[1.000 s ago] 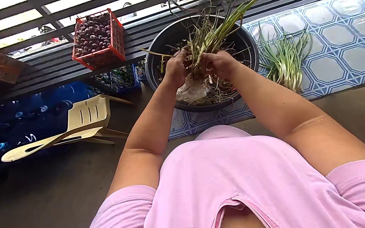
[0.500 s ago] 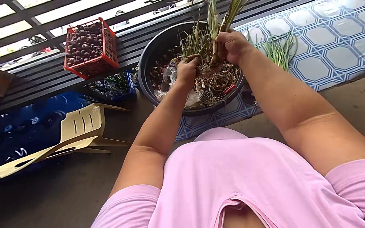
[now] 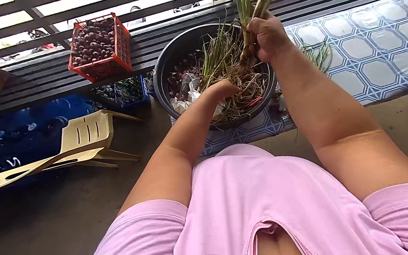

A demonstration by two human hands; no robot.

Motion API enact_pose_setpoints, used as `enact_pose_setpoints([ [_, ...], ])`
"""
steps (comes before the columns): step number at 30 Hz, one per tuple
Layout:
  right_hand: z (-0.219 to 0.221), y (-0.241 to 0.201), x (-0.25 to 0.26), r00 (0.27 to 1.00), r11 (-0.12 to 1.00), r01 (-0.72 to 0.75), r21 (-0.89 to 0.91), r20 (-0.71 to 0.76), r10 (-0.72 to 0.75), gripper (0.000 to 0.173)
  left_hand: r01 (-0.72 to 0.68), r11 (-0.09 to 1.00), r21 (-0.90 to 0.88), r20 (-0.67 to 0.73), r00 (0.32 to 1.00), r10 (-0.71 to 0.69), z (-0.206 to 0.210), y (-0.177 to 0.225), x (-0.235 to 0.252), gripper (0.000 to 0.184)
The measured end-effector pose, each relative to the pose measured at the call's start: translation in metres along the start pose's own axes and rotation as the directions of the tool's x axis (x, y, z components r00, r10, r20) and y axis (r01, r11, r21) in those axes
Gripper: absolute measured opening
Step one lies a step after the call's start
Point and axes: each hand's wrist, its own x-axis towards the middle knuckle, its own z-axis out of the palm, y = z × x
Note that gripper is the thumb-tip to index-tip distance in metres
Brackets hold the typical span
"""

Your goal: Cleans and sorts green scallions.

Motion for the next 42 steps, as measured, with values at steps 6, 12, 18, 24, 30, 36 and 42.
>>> enact_pose_setpoints([
  [6, 0.008, 0.034, -0.009, 0.980, 0.978, -0.194, 0.078, 0.055, 0.190, 0.037, -0.094, 0.924, -0.370, -0.353, 0.934, -0.046, -0.038, -0.035, -0.037, 0.035],
  [12, 0.033, 0.069, -0.021, 0.944, 0.908, -0.329, 0.260, 0.127, 0.306, 0.034, -0.434, 0.859, -0.272, -0.849, 0.528, -0.003, -0.021, -0.041, -0.086, 0.063],
  [18, 0.057, 0.082, -0.038, 0.933, 0.912, -0.349, 0.213, 0.169, 0.318, 0.024, -0.237, 0.846, -0.477, -0.347, 0.935, 0.066, -0.005, -0.053, -0.072, 0.063],
  [24, 0.064, 0.086, -0.053, 0.902, 0.913, -0.397, 0.093, 0.222, 0.370, 0.022, -0.336, 0.644, -0.687, -0.375, 0.924, 0.083, 0.013, -0.071, -0.051, 0.069],
  [30, 0.046, 0.072, -0.064, 0.942, 0.735, -0.185, -0.653, 0.094, 0.321, 0.047, -0.362, 0.679, -0.638, -0.527, 0.849, -0.043, 0.020, -0.078, -0.054, 0.030],
  [36, 0.050, 0.057, -0.086, 0.825, 0.450, 0.565, -0.691, 0.488, -0.286, 0.021, -0.226, 0.870, -0.439, -0.516, 0.856, -0.038, 0.015, -0.070, -0.063, 0.021],
  [42, 0.067, 0.066, -0.063, 0.729, 0.276, 0.684, -0.676, 0.621, -0.287, 0.036, -0.092, 0.971, -0.220, -0.480, 0.877, -0.025, 0.011, -0.054, -0.073, 0.027],
])
